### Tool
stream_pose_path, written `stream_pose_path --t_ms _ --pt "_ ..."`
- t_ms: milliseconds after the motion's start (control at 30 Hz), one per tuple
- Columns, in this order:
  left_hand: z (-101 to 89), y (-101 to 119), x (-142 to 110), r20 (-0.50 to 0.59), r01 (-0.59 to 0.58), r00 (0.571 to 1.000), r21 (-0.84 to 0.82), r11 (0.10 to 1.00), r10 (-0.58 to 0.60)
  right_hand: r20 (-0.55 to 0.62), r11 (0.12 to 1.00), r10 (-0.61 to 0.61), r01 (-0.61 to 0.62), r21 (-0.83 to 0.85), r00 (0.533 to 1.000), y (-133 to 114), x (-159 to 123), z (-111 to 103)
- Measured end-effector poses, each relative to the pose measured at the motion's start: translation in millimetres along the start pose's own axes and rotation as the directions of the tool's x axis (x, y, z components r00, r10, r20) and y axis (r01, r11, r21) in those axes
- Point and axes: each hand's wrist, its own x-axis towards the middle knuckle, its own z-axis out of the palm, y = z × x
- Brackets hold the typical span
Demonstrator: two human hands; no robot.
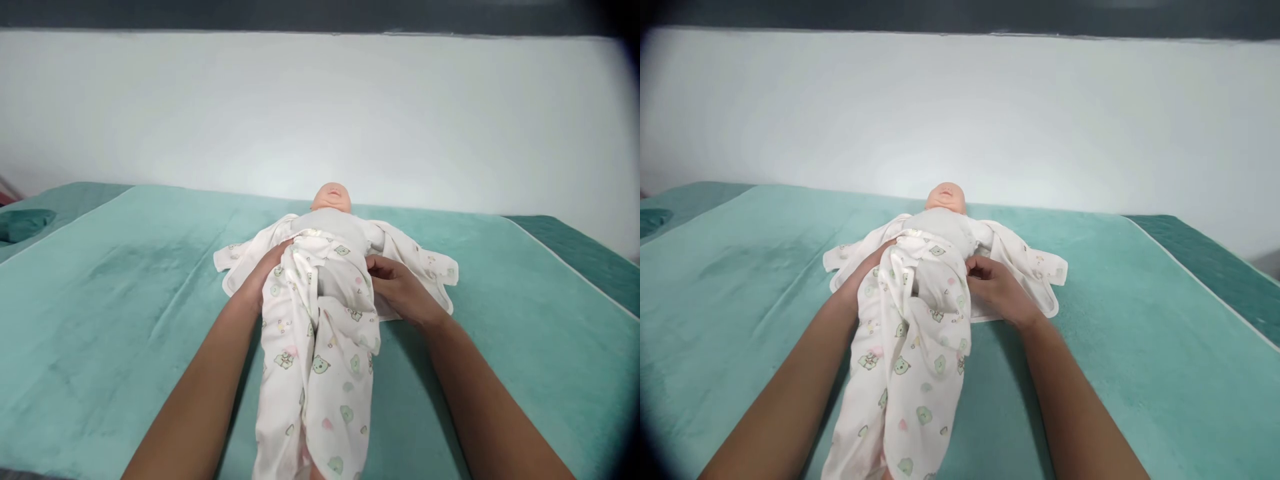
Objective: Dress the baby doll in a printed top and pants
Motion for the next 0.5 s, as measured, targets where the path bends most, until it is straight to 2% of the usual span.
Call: stream_pose_path --t_ms 100,233,333,433,500 --pt "2.8 -3 -1 0.022 0.087 0.996 -0.068 0.994 -0.086 -0.085 0.999 -0.037 0.039 0.023 0.996 5 3 3" --pt "7.4 -6 -3 0.000 0.052 0.999 -0.074 0.996 -0.053 -0.134 1.000 0.019 -0.015 0.027 0.991 7 4 4" --pt "10.7 -4 -5 -0.155 -0.036 0.987 0.002 0.999 0.036 -0.161 0.999 0.039 -0.033 0.038 0.986 8 3 4" --pt "12.7 -2 -7 -0.344 -0.096 0.932 0.068 0.993 0.113 -0.171 0.993 0.085 -0.069 0.099 0.982 10 3 6" --pt "12.8 -3 -7 -0.371 -0.144 0.915 0.072 0.987 0.160 -0.174 0.992 0.109 -0.096 0.081 0.979 11 4 8"
